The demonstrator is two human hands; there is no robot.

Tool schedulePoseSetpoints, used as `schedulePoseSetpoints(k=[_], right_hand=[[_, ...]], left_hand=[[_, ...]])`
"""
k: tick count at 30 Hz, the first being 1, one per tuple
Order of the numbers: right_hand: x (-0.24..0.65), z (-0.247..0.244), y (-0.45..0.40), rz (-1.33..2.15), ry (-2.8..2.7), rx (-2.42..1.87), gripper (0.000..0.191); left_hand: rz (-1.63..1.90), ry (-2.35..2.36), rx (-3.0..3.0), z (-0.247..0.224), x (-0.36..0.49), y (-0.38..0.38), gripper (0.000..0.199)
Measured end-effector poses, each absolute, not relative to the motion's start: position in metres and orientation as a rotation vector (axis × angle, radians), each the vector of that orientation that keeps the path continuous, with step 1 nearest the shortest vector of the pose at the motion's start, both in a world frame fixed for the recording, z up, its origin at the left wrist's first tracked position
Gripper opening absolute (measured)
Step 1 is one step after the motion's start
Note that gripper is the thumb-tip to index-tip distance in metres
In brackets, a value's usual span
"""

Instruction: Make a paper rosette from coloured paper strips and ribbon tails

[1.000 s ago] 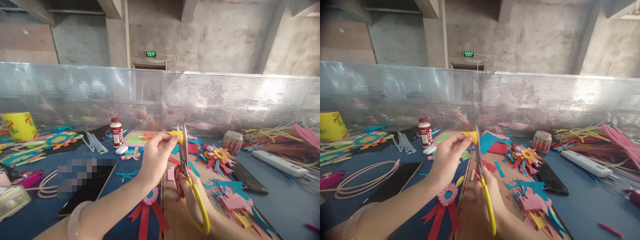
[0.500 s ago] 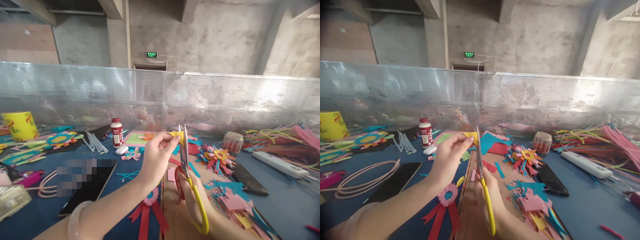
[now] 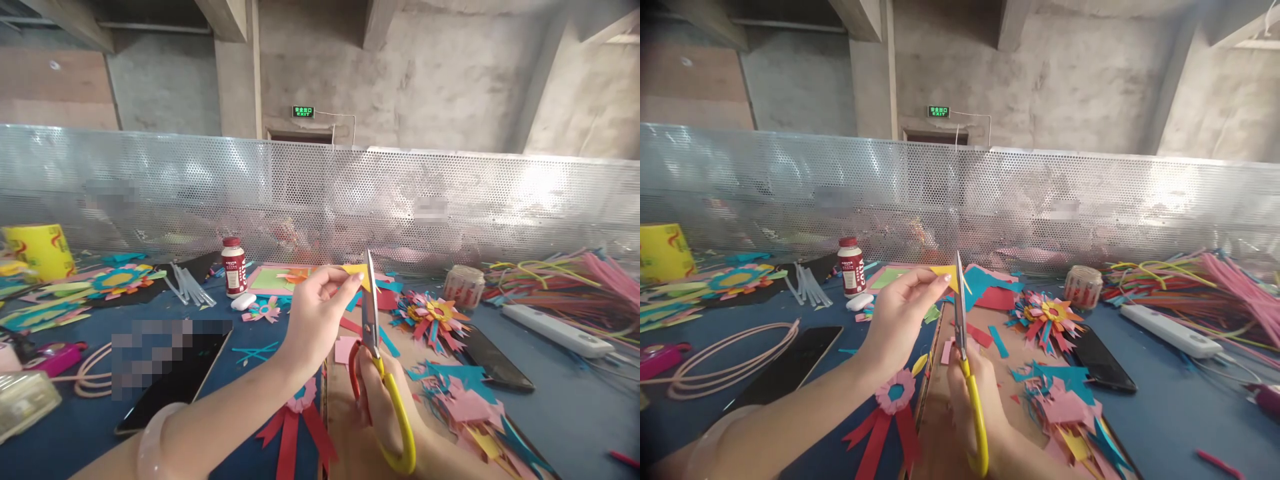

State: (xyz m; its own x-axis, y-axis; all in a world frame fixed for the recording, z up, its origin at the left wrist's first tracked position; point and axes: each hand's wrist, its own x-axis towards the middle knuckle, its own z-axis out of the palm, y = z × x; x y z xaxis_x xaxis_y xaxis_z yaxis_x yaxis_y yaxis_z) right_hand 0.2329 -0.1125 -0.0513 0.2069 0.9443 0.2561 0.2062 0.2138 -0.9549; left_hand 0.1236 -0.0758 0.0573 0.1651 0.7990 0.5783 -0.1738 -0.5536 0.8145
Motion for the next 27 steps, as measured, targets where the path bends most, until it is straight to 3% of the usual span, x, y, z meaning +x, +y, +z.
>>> schedulePoseSetpoints(k=[3,8,21,27], right_hand=[[0.228,-0.052,-0.116,0.781,-1.194,-1.261,0.025],[0.23,-0.04,-0.104,0.734,-1.058,-1.24,0.047],[0.303,0.013,-0.068,0.298,-1.483,-1.565,0.015],[0.312,-0.015,-0.035,0.142,-1.654,-1.711,0.029]], left_hand=[[1.482,0.531,1.571,0.057,0.123,-0.072,0.011],[1.45,0.414,1.477,0.056,0.114,-0.059,0.01],[1.211,0.686,1.589,0.032,0.07,-0.029,0.018],[1.185,0.756,1.597,0.018,0.058,-0.019,0.02]])
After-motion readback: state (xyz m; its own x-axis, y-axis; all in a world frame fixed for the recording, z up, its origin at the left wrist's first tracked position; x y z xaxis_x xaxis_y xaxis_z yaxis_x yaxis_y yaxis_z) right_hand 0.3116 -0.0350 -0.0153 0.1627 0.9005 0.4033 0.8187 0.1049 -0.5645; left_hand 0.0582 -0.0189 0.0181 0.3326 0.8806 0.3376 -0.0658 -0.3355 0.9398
